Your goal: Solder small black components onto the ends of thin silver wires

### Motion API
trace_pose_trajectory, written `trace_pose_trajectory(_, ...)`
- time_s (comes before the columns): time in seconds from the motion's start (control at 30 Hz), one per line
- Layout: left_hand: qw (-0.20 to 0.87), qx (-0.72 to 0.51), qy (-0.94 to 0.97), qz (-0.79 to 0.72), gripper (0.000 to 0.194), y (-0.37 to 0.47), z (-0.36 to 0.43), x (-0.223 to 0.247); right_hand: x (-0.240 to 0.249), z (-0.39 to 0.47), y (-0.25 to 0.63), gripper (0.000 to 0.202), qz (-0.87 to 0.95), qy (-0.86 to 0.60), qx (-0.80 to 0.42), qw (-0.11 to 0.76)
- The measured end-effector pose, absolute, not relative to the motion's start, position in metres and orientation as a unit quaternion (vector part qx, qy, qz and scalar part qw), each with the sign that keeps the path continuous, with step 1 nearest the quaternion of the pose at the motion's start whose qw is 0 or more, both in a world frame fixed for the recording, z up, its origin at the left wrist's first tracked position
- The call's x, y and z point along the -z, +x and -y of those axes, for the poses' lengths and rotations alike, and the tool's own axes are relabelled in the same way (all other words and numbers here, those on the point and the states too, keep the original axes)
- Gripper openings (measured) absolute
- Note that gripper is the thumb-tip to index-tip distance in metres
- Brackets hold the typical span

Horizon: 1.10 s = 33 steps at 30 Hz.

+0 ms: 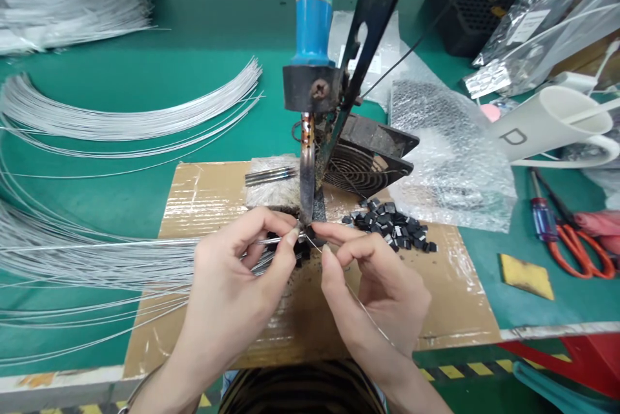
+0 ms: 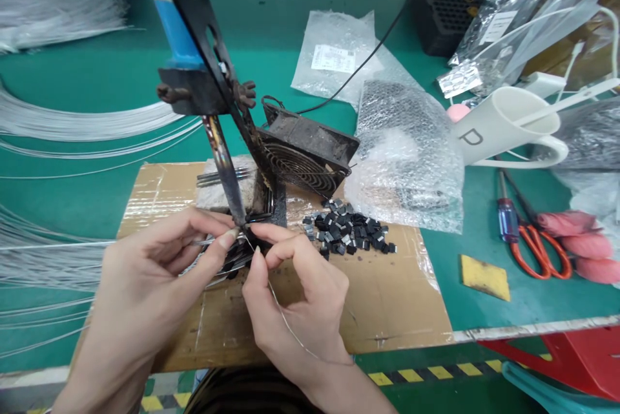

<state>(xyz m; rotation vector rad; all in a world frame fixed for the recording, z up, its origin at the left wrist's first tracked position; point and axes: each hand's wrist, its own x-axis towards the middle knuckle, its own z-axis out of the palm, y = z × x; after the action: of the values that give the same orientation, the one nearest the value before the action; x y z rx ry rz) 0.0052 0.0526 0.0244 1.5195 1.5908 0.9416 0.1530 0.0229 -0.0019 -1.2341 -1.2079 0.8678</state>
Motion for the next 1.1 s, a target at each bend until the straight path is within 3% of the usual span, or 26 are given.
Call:
trace_pose_trajectory(0.6, 0.348, -0.371, 0.596, -0.621, 0.010, 0.0061, -0.0517, -0.0258, 0.0062, -0.0203, 0.1548, 0.022, 0.531, -0.518, -0.365, 0.562)
trace_pose_trajectory(1.1, 0.306, -0.351, 0.633, -0.619, 0.014, 0.0069, -0.0513, -0.0266, 0.0061, -0.0214, 0.1530, 0.026, 0.578, -0.530, -0.283, 0.552)
